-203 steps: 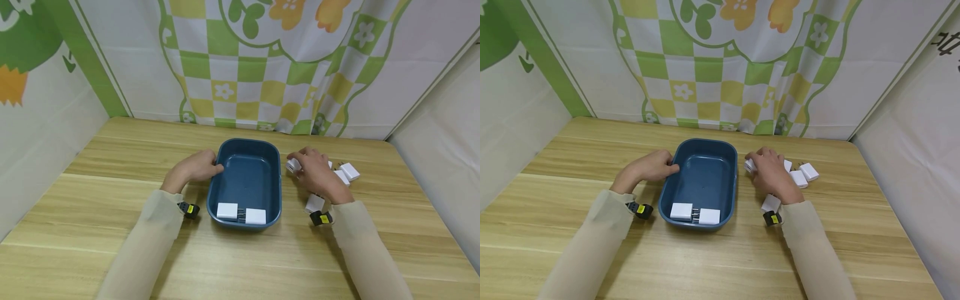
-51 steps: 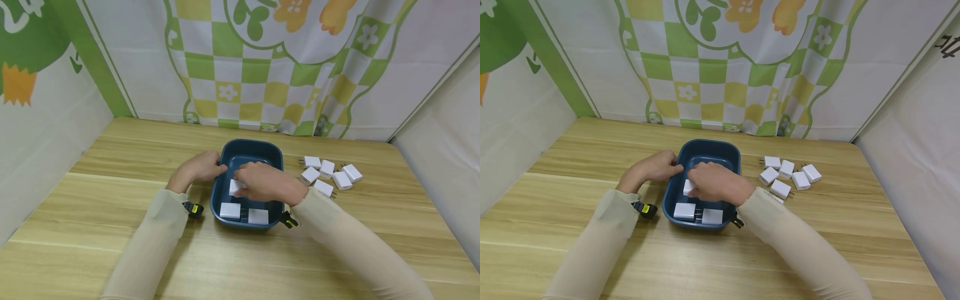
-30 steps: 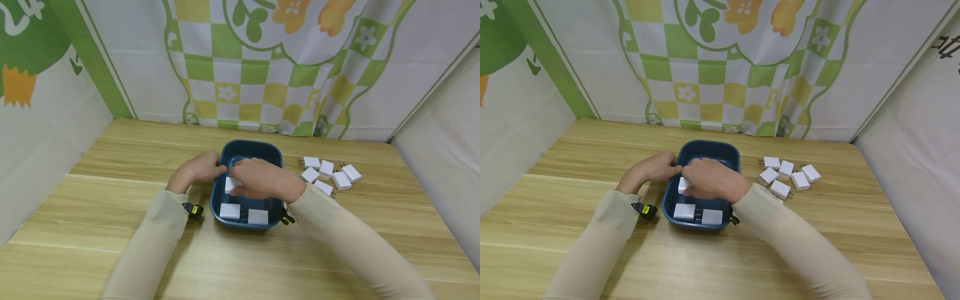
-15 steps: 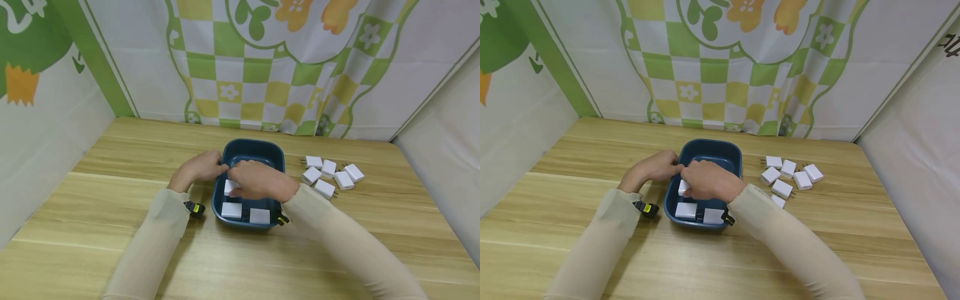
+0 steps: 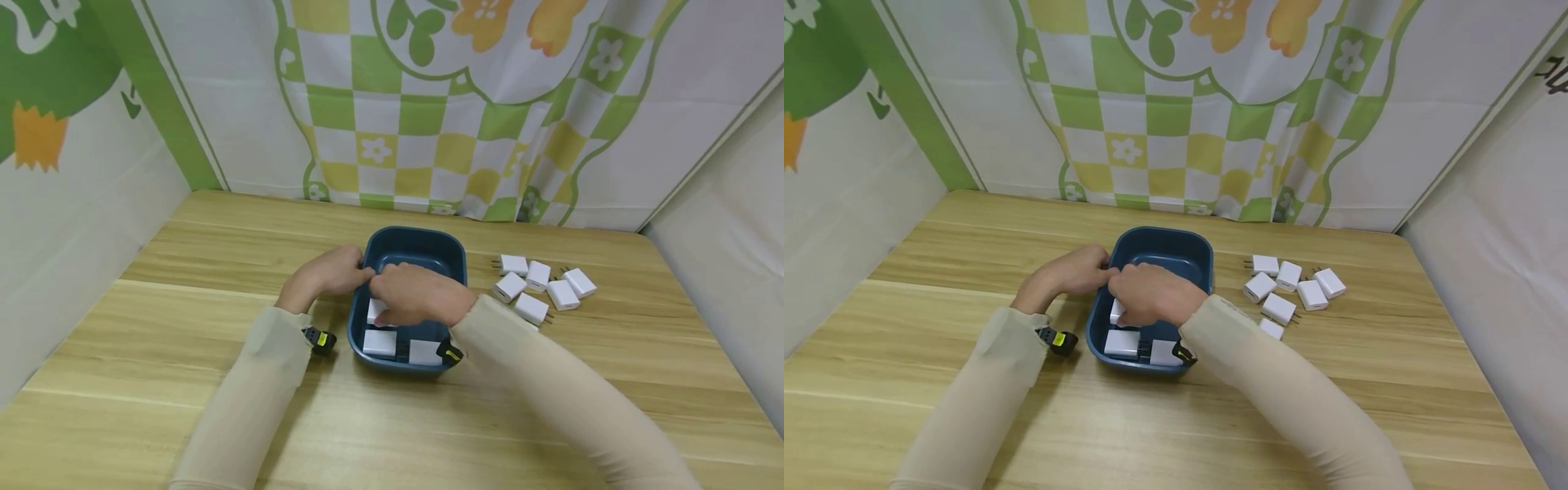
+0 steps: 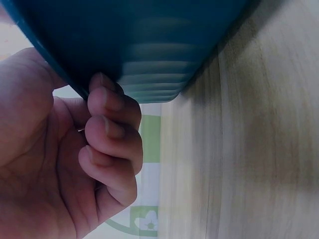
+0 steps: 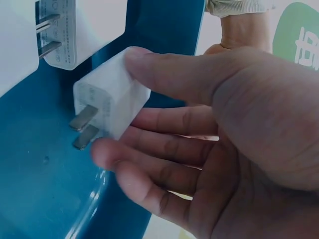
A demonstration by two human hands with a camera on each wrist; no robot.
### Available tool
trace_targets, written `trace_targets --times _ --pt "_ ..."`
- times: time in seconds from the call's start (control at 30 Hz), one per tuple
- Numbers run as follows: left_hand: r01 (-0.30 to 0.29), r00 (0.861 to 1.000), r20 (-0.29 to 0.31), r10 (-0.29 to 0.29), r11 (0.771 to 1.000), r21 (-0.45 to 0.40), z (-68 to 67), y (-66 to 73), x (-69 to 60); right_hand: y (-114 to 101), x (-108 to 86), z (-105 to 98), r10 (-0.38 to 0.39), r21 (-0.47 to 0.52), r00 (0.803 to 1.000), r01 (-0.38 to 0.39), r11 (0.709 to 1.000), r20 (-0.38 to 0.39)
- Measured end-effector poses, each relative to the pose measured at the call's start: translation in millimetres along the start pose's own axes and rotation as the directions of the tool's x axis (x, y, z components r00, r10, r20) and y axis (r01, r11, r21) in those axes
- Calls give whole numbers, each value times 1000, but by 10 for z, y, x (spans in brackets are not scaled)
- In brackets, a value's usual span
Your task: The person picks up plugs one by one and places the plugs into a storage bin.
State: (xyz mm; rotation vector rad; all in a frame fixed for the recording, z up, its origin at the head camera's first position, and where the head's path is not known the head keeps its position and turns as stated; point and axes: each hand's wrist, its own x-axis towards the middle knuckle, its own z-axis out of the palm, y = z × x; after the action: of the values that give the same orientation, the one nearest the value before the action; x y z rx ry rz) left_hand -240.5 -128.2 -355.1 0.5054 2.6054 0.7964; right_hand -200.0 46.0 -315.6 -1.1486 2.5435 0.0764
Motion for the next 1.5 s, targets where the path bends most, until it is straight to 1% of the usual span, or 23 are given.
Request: trace_targets --times 0.37,0.63,0.73,1.03,1.2,1.5 --pt "-16 1000 -10 16 1000 13 -5 29 0 -18 75 8 53 -33 992 -50 998 116" --pt "-5 1000 -3 5 1000 5 2 14 -12 -22 93 16 57 -6 987 -56 998 152" --pt "-10 1000 -1 10 1000 3 4 10 -15 -17 101 18 52 9 985 -54 998 166" --pt "-13 1000 -5 12 1000 -4 3 11 -15 -13 119 23 54 10 984 -56 998 172" --pt "-20 1000 -7 20 1000 -2 4 5 -15 -11 128 26 50 34 983 -56 998 177" --pt "-9 1000 -3 9 1000 2 -3 18 -13 -28 133 19 50 54 981 -61 997 186"
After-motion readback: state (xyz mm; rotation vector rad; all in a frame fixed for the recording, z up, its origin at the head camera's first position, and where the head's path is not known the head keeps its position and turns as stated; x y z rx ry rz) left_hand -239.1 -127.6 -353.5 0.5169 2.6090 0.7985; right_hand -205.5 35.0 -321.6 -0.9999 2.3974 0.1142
